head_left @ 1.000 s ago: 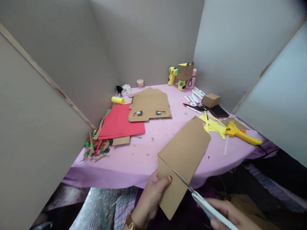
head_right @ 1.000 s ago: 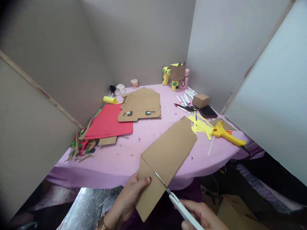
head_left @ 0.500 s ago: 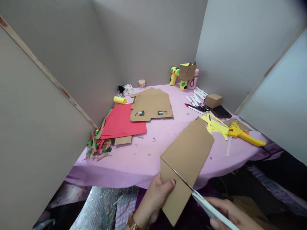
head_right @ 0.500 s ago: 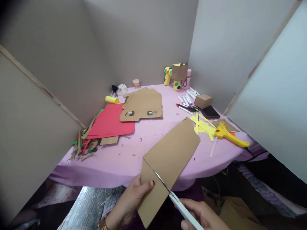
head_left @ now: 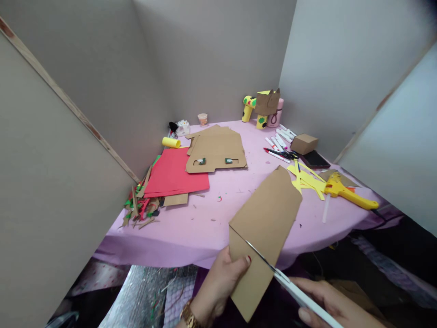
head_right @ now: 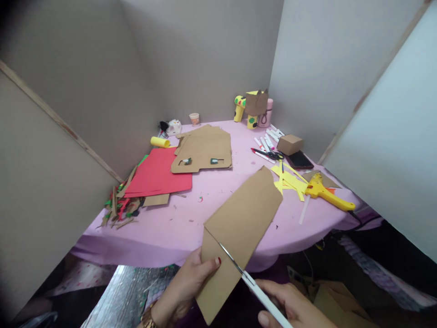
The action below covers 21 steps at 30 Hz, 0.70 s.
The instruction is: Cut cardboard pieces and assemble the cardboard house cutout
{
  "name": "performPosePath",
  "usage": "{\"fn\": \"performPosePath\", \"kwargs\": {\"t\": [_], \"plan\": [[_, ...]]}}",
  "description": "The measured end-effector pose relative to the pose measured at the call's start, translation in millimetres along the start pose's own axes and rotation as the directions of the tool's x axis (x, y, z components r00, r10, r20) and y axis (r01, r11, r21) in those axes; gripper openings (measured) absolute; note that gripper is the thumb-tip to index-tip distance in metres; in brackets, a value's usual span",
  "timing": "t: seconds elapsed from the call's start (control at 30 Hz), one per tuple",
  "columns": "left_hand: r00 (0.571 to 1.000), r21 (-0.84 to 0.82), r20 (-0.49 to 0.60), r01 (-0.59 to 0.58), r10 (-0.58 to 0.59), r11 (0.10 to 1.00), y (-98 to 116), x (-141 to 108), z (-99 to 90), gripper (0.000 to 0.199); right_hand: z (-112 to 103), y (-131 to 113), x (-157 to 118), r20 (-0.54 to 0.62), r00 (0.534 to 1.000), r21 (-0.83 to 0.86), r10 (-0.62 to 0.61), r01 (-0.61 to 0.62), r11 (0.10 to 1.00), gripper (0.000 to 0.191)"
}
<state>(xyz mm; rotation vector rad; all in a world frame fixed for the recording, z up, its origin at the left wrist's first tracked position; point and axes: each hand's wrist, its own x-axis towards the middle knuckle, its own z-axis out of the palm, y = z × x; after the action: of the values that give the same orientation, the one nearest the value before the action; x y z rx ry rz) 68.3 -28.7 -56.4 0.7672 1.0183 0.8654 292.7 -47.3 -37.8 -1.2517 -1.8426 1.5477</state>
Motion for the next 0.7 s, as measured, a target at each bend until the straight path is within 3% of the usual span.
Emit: {"fn": "performPosePath", "kwargs": {"t": [0.3, 0.5, 0.63, 0.7], "plan": [[0.999, 0.001, 0.008, 0.039, -0.039, 0.999, 0.3, 0.4, -3.5, 0.04, -3.9, 7.6, 0.3, 0.018, 0.999, -0.096, -0.05, 0.051, 0.994, 0.04], [0.992, 0.009, -0.08, 0.102, -0.101, 0.995, 6.8, -5.2, -10.9, 0.041, -8.7, 11.8, 0.7, 0.079, 0.997, -0.051, 0.007, -0.003, 0.999, 0.05], [0.984, 0.107, -0.178, -0.006, 0.025, 0.994, 29.5, -9.8, -28.8, 0.037, -11.9, 18.2, -2.0, 0.068, 0.995, -0.01, 0.076, -0.076, 0.997, 0.049], [0.948, 0.205, -0.279, -0.099, 0.155, 0.974, 46.7, -7.7, -37.6, 0.037, -11.3, 21.0, -4.6, 0.079, 0.99, 0.006, 0.117, -0.118, 0.993, 0.048]]}}
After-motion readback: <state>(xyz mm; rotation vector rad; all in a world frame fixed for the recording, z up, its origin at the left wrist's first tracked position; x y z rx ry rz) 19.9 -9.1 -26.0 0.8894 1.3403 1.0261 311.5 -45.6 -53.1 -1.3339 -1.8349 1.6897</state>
